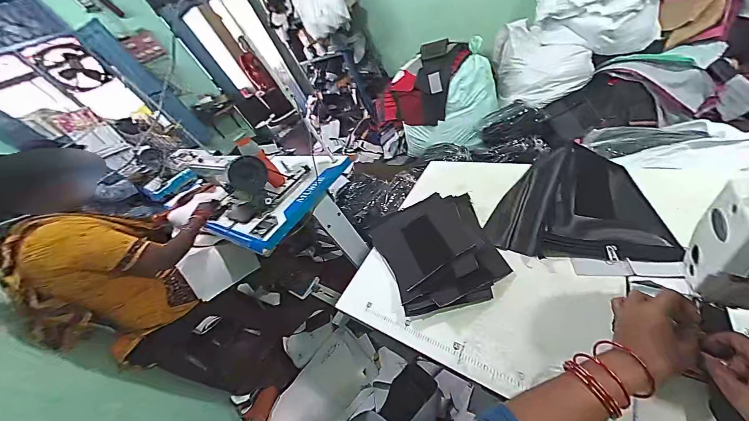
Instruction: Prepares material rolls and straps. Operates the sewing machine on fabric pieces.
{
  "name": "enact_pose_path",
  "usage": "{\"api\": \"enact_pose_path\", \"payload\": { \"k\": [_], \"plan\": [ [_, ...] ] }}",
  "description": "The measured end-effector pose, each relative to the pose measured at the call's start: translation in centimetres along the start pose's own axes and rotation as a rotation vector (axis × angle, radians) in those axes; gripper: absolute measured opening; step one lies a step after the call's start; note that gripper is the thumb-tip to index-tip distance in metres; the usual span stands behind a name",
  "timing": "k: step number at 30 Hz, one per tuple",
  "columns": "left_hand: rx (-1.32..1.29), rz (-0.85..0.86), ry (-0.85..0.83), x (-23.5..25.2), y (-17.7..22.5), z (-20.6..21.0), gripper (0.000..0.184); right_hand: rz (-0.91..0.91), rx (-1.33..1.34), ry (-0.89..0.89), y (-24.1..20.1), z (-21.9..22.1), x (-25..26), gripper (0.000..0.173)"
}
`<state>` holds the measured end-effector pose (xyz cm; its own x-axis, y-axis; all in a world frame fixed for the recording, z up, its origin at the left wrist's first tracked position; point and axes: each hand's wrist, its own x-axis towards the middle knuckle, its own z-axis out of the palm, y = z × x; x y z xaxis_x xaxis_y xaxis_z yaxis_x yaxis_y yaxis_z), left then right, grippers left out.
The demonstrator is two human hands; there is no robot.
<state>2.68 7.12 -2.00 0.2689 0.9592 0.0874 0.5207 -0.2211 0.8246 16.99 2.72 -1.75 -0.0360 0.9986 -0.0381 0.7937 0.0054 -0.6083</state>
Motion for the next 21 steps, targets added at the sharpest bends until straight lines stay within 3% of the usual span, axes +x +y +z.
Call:
{"api": "enact_pose_path", "payload": {
  "k": [4,8,11,16,21],
  "plan": [
    [0.001,-0.007,-0.024,0.0,-0.1,0.2,0.025,-0.039,-0.09,-0.001,0.2,-0.6,0.3,0.04],
    [-0.016,-0.015,-0.005,0.1,-0.2,-0.1,0.028,-0.192,-0.113,0.011,0.7,-1.0,0.9,0.05],
    [0.022,-0.005,0.037,0.1,0.0,0.0,0.031,-0.303,-0.079,0.028,1.5,-0.8,0.9,0.047],
    [0.072,-0.037,-0.007,0.1,0.2,0.2,0.03,-0.169,-0.12,0.047,2.3,-1.0,0.6,0.044],
    [0.097,-0.044,0.023,0.3,-0.2,0.2,0.022,-0.151,-0.179,0.036,2.3,-1.4,0.8,0.056]
  ]
}}
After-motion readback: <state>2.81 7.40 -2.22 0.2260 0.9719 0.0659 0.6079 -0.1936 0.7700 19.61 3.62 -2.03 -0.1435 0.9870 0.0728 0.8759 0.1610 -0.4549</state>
